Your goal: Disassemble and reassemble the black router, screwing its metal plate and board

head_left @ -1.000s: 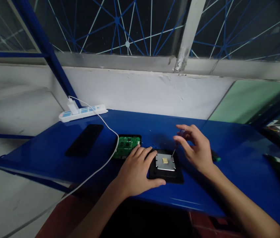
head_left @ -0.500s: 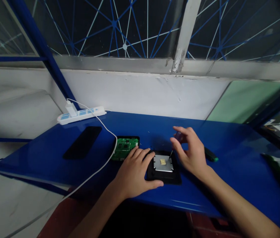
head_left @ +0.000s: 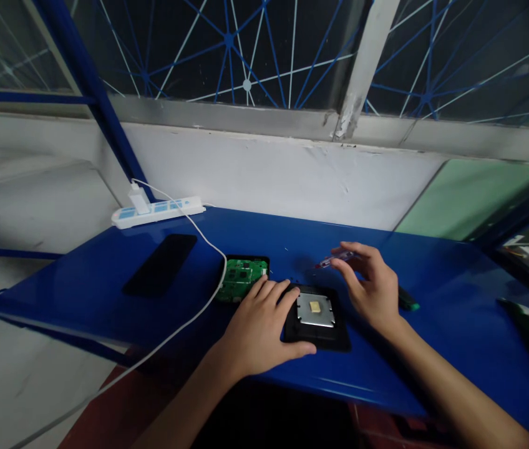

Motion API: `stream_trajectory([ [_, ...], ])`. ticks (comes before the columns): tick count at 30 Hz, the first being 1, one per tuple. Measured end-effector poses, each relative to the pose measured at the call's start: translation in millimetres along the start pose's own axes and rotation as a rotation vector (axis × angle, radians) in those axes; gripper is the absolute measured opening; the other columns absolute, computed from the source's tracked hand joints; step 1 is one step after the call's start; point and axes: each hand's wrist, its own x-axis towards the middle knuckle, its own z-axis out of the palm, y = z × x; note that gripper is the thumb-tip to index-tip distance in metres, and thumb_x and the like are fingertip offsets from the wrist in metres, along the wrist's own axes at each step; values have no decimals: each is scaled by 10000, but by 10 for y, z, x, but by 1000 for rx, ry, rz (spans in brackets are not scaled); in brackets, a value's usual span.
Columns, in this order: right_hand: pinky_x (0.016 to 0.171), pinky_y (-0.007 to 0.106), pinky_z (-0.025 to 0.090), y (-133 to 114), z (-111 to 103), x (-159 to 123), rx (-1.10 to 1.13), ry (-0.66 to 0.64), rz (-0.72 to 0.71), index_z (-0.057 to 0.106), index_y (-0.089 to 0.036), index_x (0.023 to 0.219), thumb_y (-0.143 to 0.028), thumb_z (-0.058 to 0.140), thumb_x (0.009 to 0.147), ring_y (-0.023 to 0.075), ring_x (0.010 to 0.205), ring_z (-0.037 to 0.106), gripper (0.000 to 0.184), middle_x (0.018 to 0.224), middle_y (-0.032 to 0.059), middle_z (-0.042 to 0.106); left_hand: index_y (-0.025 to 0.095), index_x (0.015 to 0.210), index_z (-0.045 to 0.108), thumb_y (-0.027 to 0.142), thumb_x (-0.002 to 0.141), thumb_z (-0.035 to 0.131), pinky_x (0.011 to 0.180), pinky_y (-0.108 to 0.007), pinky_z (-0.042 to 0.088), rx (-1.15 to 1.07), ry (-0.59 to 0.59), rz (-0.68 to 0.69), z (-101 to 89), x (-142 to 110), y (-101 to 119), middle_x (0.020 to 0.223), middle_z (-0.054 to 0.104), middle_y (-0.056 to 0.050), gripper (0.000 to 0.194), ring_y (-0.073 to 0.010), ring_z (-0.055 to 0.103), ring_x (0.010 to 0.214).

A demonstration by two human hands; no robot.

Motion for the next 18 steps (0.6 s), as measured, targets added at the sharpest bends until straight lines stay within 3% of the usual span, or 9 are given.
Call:
stream_trajectory([
  [18, 730, 340, 651, -8, 73, -51, 5, -96, 66, 598, -231, 1149, -345, 682, 923, 214, 850, 787, 266, 1065, 78, 767, 180, 1423, 490, 808, 792, 610, 1192, -554, 294, -16, 23, 10, 22, -18, -8, 1468, 541, -143, 899, -372, 474, 1362],
])
